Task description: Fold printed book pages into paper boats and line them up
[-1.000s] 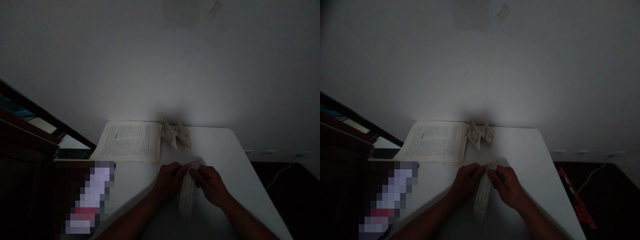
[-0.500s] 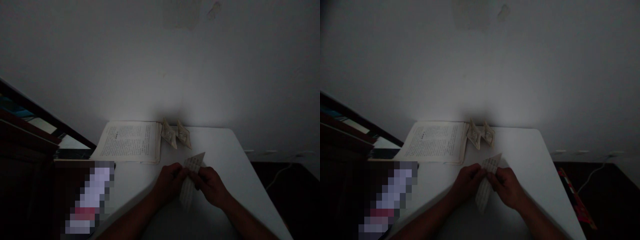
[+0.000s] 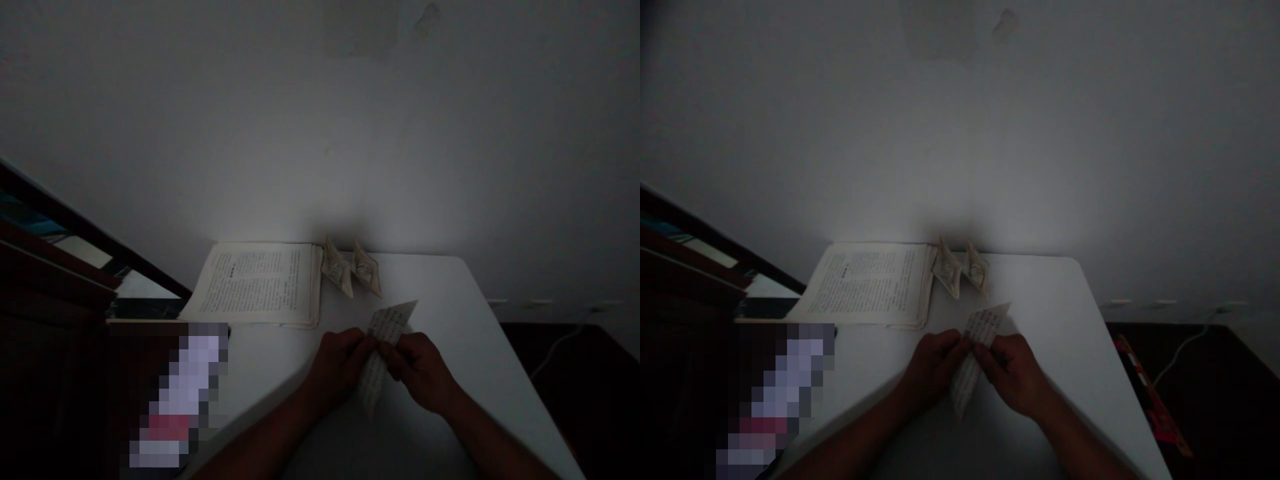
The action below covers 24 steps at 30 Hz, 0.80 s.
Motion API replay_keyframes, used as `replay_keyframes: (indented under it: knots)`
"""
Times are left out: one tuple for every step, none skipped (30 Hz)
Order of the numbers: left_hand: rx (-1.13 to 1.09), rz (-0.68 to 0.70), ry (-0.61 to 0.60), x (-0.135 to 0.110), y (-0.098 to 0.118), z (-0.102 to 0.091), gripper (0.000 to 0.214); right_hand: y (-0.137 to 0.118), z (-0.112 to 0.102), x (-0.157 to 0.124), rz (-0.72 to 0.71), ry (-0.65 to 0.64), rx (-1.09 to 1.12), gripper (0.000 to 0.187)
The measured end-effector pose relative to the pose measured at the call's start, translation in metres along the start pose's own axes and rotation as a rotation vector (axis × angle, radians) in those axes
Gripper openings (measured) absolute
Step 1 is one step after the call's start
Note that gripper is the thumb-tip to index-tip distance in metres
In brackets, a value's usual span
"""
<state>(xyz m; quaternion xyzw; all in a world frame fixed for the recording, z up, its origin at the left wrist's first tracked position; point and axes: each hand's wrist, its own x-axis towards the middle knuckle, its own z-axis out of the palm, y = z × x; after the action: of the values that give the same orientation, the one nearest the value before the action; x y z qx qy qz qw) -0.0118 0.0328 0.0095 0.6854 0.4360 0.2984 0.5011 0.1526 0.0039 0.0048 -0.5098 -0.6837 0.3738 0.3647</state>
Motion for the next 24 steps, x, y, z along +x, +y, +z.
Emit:
replay_keyframes:
  knots:
    - [-0.018, -0.003, -0.009, -0.0001, -0.0003, 0.0001, 0.04, -0.0003, -0.0003, -0.0001, -0.002, 0.007, -0.011, 0.042]
    - [-0.05, -0.009, -0.027, -0.0003, -0.0006, 0.0001, 0.039, -0.0002, -0.0007, -0.0002, -0.002, 0.008, -0.012, 0.042]
    - [-0.088, -0.016, -0.047, -0.0005, -0.001, 0.0001, 0.038, 0.0002, -0.0011, -0.0003, -0.001, 0.005, -0.003, 0.042]
    - [-0.128, -0.022, -0.064, -0.0006, -0.0014, -0.0001, 0.037, 0.0008, -0.0017, -0.0004, 0.002, 0.0, 0.01, 0.042]
    - [-0.17, -0.028, -0.072, -0.0007, -0.0018, -0.0003, 0.034, 0.0017, -0.0022, -0.0005, 0.009, -0.008, 0.025, 0.042]
    - [-0.207, -0.032, -0.069, -0.0007, -0.0021, -0.0007, 0.032, 0.0025, -0.0027, -0.0007, 0.017, -0.018, 0.038, 0.043]
    - [-0.234, -0.035, -0.055, -0.0006, -0.0024, -0.0012, 0.03, 0.0032, -0.0032, -0.001, 0.024, -0.028, 0.046, 0.043]
    - [-0.249, -0.039, -0.037, -0.0004, -0.0025, -0.0018, 0.028, 0.0037, -0.0035, -0.0013, 0.031, -0.036, 0.048, 0.045]
    - [-0.255, -0.041, -0.023, -0.0002, -0.0024, -0.0025, 0.028, 0.004, -0.0037, -0.0016, 0.035, -0.041, 0.045, 0.046]
    - [-0.248, -0.042, -0.014, 0.0001, -0.0022, -0.0032, 0.028, 0.0041, -0.0038, -0.0018, 0.034, -0.043, 0.041, 0.047]
    - [-0.23, -0.039, -0.005, 0.0004, -0.0019, -0.0038, 0.029, 0.004, -0.0038, -0.0019, 0.03, -0.044, 0.039, 0.047]
    - [-0.209, -0.036, 0.006, 0.0007, -0.0015, -0.0042, 0.029, 0.0038, -0.0037, -0.0019, 0.024, -0.043, 0.041, 0.047]
    - [-0.198, -0.035, 0.018, 0.0009, -0.0011, -0.0043, 0.03, 0.0036, -0.0035, -0.0018, 0.018, -0.043, 0.046, 0.046]
    - [-0.201, -0.036, 0.026, 0.0011, -0.0009, -0.0041, 0.03, 0.0036, -0.0033, -0.0016, 0.015, -0.041, 0.053, 0.045]
    - [-0.217, -0.042, 0.027, 0.0012, -0.0009, -0.0036, 0.03, 0.0038, -0.0031, -0.0013, 0.015, -0.035, 0.063, 0.044]
    - [-0.241, -0.054, 0.013, 0.0011, -0.0012, -0.0029, 0.03, 0.0042, -0.0029, -0.001, 0.019, -0.021, 0.074, 0.043]
    - [-0.265, -0.069, -0.012, 0.001, -0.0017, -0.002, 0.03, 0.0048, -0.0027, -0.0008, 0.028, 0.003, 0.082, 0.043]
    - [-0.282, -0.09, -0.043, 0.0007, -0.0023, -0.0011, 0.031, 0.0056, -0.0026, -0.0005, 0.038, 0.03, 0.086, 0.043]
    - [-0.285, -0.114, -0.072, 0.0003, -0.0029, -0.0002, 0.033, 0.0064, -0.0024, -0.0003, 0.048, 0.055, 0.087, 0.043]
    - [-0.274, -0.135, -0.09, -0.0001, -0.0034, 0.0006, 0.034, 0.0072, -0.0022, -0.0002, 0.055, 0.078, 0.085, 0.044]
    - [-0.253, -0.148, -0.093, -0.0004, -0.0037, 0.0012, 0.035, 0.0079, -0.002, -0.0001, 0.056, 0.094, 0.08, 0.044]
    - [-0.228, -0.152, -0.084, -0.0007, -0.0038, 0.0017, 0.036, 0.0085, -0.0017, 0.0, 0.055, 0.105, 0.076, 0.044]
    - [-0.212, -0.153, -0.067, -0.0007, -0.0038, 0.002, 0.035, 0.0089, -0.0014, 0.0, 0.052, 0.112, 0.075, 0.044]
    - [-0.209, -0.152, -0.049, -0.0006, -0.0038, 0.0022, 0.034, 0.0093, -0.001, 0.0, 0.05, 0.119, 0.076, 0.043]
